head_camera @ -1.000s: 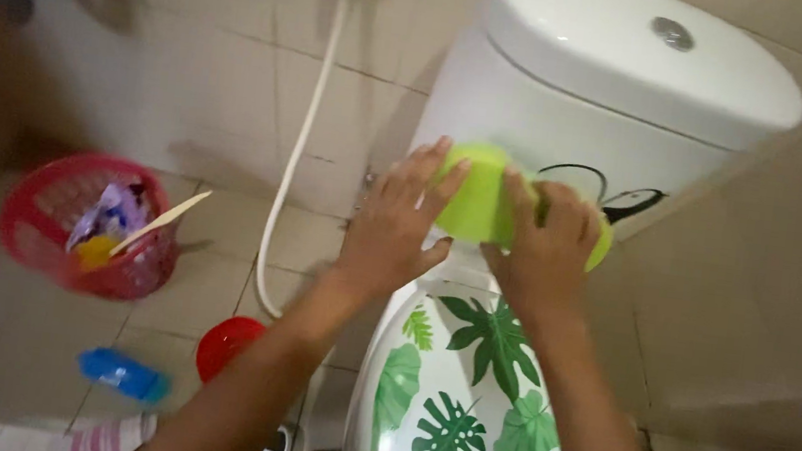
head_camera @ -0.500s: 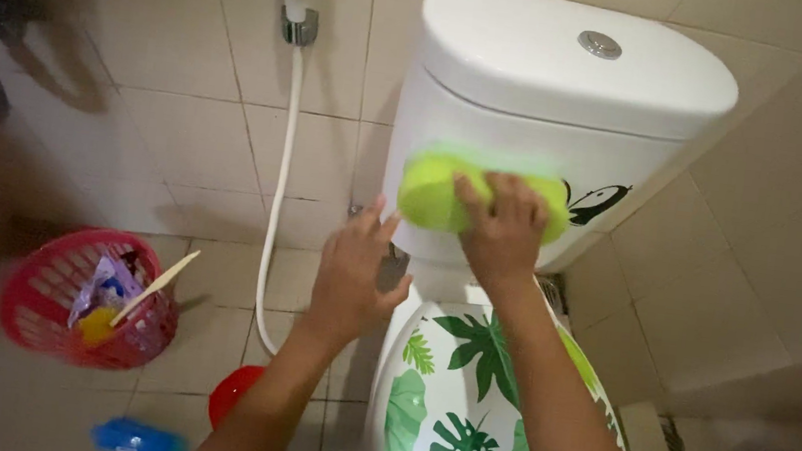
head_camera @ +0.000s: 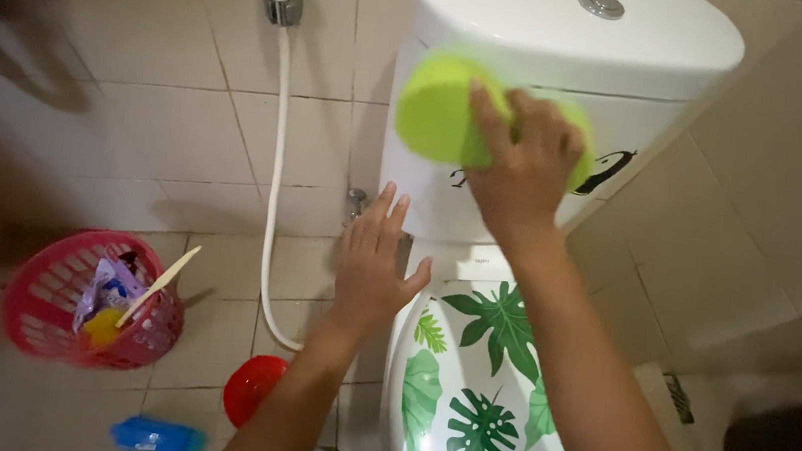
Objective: Cleaning the exterior of a toilet tank with a brush, sponge, and cloth
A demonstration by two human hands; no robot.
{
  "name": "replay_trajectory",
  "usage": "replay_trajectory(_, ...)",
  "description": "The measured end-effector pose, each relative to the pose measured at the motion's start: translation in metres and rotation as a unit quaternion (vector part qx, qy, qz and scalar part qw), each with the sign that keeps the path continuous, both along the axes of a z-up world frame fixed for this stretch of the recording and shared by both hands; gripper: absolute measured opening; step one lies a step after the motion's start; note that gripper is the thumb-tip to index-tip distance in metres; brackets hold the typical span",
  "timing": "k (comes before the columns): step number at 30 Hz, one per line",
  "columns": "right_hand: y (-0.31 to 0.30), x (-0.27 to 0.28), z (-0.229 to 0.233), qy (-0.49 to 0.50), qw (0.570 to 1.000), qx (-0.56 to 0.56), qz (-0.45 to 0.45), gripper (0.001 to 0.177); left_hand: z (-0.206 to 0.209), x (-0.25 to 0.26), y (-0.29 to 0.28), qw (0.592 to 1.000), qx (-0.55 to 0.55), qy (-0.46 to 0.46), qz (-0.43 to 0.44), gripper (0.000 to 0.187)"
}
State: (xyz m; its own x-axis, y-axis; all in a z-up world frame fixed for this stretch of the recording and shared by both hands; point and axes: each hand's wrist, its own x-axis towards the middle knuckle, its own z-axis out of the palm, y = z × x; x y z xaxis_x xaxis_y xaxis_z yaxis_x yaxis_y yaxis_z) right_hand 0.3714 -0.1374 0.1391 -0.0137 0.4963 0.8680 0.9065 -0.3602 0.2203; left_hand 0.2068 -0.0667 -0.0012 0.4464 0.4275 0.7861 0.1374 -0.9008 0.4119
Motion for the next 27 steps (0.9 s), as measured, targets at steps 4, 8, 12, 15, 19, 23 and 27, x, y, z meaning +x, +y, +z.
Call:
replay_trajectory(4,0.002,0.007,-0.064,0.001,0.997,-0.073,-0.022,0.069,0.0,-0.001,0.001,1.0,-0.002,0.009,0.027,0.092)
replay_trajectory(8,-0.004,0.007,-0.105,0.022,0.987,-0.162,0.012,0.064,0.0,-0.005,0.004,0.999,-0.01,0.033,0.019,0.091)
replay_trajectory(12,-0.001,0.008,-0.098,-0.016,0.985,-0.171,-0.007,0.071,-0.003,-0.004,0.004,0.999,0.002,0.033,0.011,0.091)
replay_trajectory(15,0.004,0.005,-0.038,-0.005,0.996,-0.089,-0.011,0.064,0.003,-0.003,-0.001,1.0,-0.01,0.019,0.014,0.089)
replay_trajectory(19,0.007,-0.005,0.006,-0.027,0.999,-0.03,-0.004,0.067,0.001,-0.004,-0.001,1.0,-0.01,0.004,-0.011,0.088)
replay_trajectory(23,0.015,-0.005,-0.023,-0.031,0.999,-0.042,-0.01,0.066,0.0,-0.004,0.0,1.0,-0.011,0.006,0.005,0.087)
replay_trajectory(27,0.012,-0.007,-0.078,-0.003,0.994,-0.106,0.0,0.06,-0.003,-0.005,0.005,0.999,-0.025,0.019,0.034,0.085)
